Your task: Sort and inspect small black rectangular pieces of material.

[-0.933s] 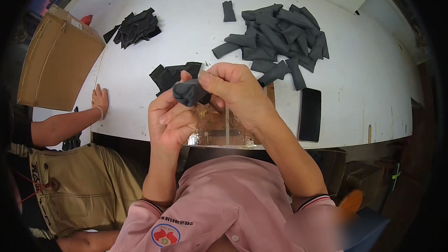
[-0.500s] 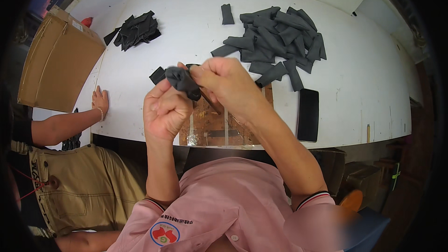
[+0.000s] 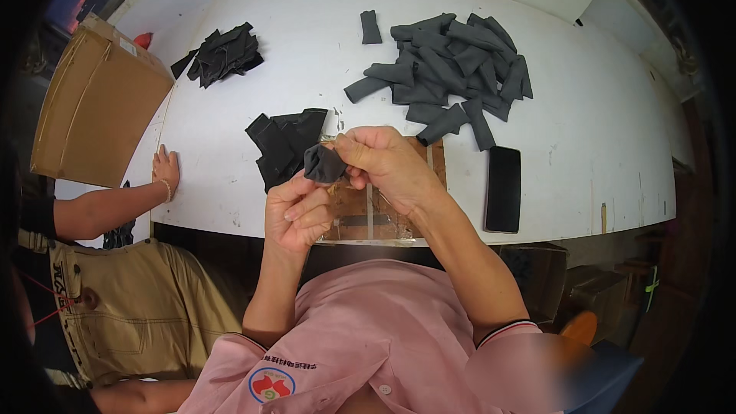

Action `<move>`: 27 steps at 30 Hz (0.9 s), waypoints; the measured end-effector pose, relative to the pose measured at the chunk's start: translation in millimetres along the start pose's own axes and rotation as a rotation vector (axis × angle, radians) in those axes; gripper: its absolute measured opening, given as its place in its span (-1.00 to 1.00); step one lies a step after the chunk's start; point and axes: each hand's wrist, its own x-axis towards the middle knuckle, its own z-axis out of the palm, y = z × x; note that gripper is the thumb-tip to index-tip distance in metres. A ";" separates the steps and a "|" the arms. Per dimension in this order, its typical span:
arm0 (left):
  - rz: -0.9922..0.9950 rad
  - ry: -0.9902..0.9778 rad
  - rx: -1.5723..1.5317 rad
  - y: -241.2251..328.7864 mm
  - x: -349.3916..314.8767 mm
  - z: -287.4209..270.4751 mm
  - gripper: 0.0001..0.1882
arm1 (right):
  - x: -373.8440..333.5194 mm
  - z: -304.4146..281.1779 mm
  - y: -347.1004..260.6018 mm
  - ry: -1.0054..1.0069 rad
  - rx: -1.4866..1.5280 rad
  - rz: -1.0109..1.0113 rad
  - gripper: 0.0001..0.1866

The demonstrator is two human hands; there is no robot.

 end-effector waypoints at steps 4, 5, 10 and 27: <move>0.301 0.010 0.397 -6.2 0.1 28.5 -0.62 | 8.6 -3.8 -14.1 -0.027 -0.113 -0.036 -0.80; 0.422 0.089 0.598 -10.7 0.0 47.6 -0.63 | 12.1 -4.1 -19.0 -0.081 -0.167 -0.090 -0.82; 0.501 0.220 0.832 -8.8 7.0 39.8 -0.67 | 26.7 -18.7 -1.3 -0.147 -0.286 -0.094 -0.83; 0.187 0.113 0.248 -6.4 2.5 -10.8 -0.82 | 8.0 -11.4 21.4 -0.002 -0.048 0.041 -0.76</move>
